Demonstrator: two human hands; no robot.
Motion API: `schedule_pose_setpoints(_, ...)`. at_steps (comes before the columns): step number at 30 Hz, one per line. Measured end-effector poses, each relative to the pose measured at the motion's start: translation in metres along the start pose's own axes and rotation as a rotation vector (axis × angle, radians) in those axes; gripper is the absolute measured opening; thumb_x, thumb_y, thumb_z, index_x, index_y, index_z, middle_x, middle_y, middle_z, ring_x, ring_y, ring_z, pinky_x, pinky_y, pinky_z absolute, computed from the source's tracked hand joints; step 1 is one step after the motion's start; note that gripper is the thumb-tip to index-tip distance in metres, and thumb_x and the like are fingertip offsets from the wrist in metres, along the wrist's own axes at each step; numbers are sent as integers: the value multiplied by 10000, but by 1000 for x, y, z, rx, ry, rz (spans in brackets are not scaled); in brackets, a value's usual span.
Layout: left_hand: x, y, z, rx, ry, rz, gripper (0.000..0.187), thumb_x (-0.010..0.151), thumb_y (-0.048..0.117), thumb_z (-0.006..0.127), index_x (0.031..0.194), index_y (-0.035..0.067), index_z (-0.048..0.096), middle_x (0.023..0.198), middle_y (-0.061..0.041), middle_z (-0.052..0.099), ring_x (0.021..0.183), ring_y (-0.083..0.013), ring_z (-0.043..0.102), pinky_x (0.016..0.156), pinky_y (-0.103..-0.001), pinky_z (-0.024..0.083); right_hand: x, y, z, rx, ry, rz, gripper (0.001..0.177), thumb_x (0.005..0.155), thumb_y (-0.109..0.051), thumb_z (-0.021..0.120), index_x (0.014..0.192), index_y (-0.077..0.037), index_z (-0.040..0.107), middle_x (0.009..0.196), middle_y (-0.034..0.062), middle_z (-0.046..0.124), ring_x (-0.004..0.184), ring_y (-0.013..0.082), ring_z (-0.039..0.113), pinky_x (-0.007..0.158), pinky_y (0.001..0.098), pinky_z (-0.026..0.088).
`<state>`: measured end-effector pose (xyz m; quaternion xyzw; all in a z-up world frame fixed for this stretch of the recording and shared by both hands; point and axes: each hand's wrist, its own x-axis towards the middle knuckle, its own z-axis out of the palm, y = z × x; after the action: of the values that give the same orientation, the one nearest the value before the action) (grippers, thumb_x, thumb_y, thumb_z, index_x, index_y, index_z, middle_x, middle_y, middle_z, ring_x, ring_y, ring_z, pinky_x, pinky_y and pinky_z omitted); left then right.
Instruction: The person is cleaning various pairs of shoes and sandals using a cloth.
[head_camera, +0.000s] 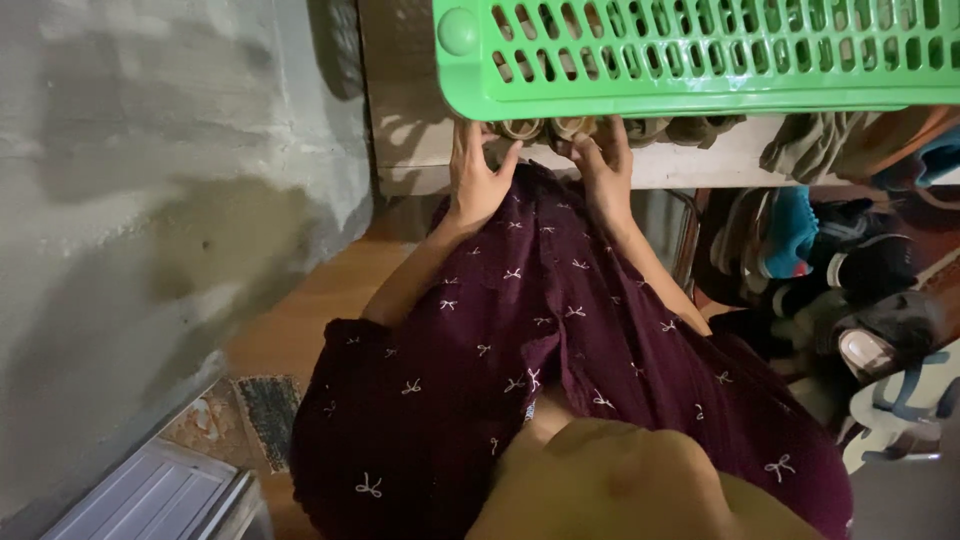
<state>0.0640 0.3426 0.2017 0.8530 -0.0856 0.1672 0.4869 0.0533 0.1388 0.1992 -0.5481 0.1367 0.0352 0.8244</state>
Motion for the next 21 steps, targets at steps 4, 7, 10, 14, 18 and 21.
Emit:
schedule_pose_setpoints(4,-21,-39,13,2,-70,-87,682,987,135,767,1515,8,354,1274,-157,543,1082,-243,696,912,-399,599,-13,-17,11,15,37,-71,593,1070,-19,586,1593,-25,307,1319,124,625,1093,189,663,934,317,562)
schedule_pose_setpoints(7,-25,-40,13,-9,-56,-85,601,999,69,697,1504,-7,381,1264,-137,578,1118,-239,686,993,-406,584,-19,-30,25,53,-66,-145,597,1066,-22,590,1585,-21,296,1374,136,629,1158,192,661,976,327,569)
schedule_pose_setpoints(10,-18,-21,1,-42,-24,-149,599,979,54,665,1499,-27,381,1326,-205,577,1093,-274,679,947,-418,563,-20,-31,36,39,-188,-152,600,1042,-20,606,1556,-12,296,1381,114,610,1202,196,661,1009,360,596)
schedule_pose_setpoints(14,-22,-17,-5,-45,-32,-43,644,991,38,615,1567,-1,330,1445,-242,548,1340,-397,579,1146,-499,473,-15,-12,35,-210,-221,-182,538,1063,20,653,1522,22,372,1244,113,646,1116,179,650,983,319,561)
schedule_pose_setpoints(18,-22,-8,-10,22,-105,-101,710,933,29,610,1583,5,326,1494,-272,535,1332,-419,569,1134,-513,441,-12,-4,37,-229,-246,-238,540,1056,23,669,1514,15,382,1174,91,639,1056,155,640,966,290,539)
schedule_pose_setpoints(21,-22,-8,-9,-10,-44,14,715,937,17,582,1595,17,302,1533,-277,466,1428,-449,499,1208,-491,434,-15,-16,51,-165,-262,-207,552,1042,-3,671,1499,-5,362,1216,84,643,1090,144,650,972,292,543)
